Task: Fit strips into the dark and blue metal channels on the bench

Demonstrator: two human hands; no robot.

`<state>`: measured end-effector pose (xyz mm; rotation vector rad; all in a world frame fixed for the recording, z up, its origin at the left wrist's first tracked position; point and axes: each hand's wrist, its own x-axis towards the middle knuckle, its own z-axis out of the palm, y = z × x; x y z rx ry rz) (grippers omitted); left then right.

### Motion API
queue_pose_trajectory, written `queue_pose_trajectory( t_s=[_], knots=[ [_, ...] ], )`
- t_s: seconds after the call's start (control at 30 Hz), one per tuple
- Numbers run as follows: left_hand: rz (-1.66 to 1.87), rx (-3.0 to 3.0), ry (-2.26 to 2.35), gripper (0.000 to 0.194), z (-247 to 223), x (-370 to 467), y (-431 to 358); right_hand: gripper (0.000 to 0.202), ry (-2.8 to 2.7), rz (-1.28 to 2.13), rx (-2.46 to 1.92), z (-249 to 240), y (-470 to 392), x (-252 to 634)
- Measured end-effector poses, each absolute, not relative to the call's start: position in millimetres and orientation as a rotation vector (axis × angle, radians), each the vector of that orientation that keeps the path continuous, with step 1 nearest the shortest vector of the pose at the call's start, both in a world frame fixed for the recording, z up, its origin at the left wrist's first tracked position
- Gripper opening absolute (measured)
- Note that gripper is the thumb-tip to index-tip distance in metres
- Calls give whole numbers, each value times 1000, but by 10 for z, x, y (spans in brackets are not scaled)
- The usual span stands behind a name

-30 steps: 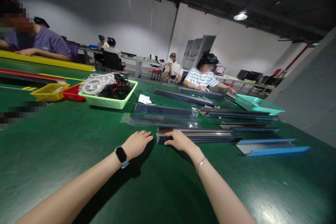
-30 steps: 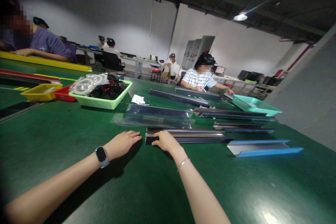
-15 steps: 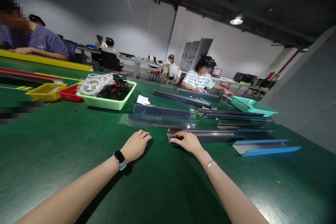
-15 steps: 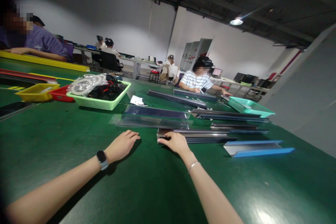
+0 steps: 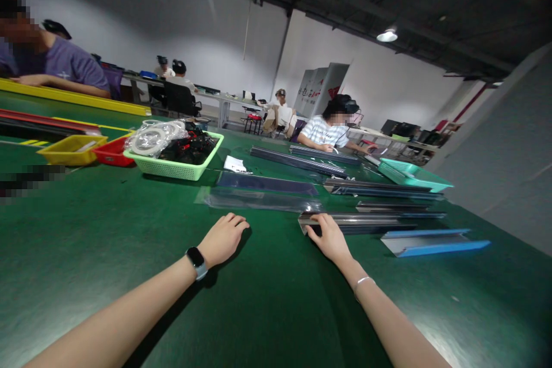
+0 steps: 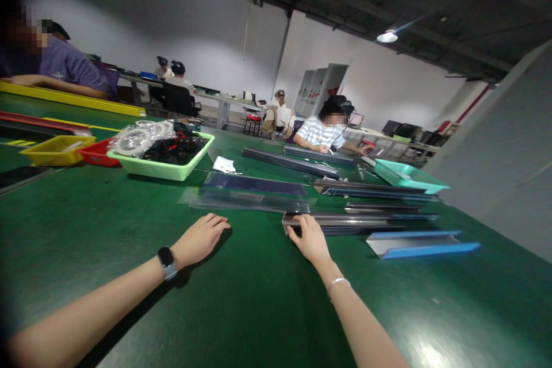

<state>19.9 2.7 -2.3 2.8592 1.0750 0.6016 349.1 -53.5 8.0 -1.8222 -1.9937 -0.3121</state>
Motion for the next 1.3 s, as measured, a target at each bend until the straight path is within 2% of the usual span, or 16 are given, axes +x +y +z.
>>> queue_pose_trajectory(
  t_s=[0.53, 0.9, 1.3],
  knots=[
    [617, 2852, 1085, 32, -36, 196, 36, 46, -2156, -620, -2011, 66, -572, 4221],
    [635, 2848, 1066, 31, -40, 189, 35, 41, -2025, -880, -2191, 40, -589, 4765],
    [713, 2859, 1056, 28, -73, 195, 61, 47, -1645, -880, -2661, -6, -568, 5309]
  ],
)
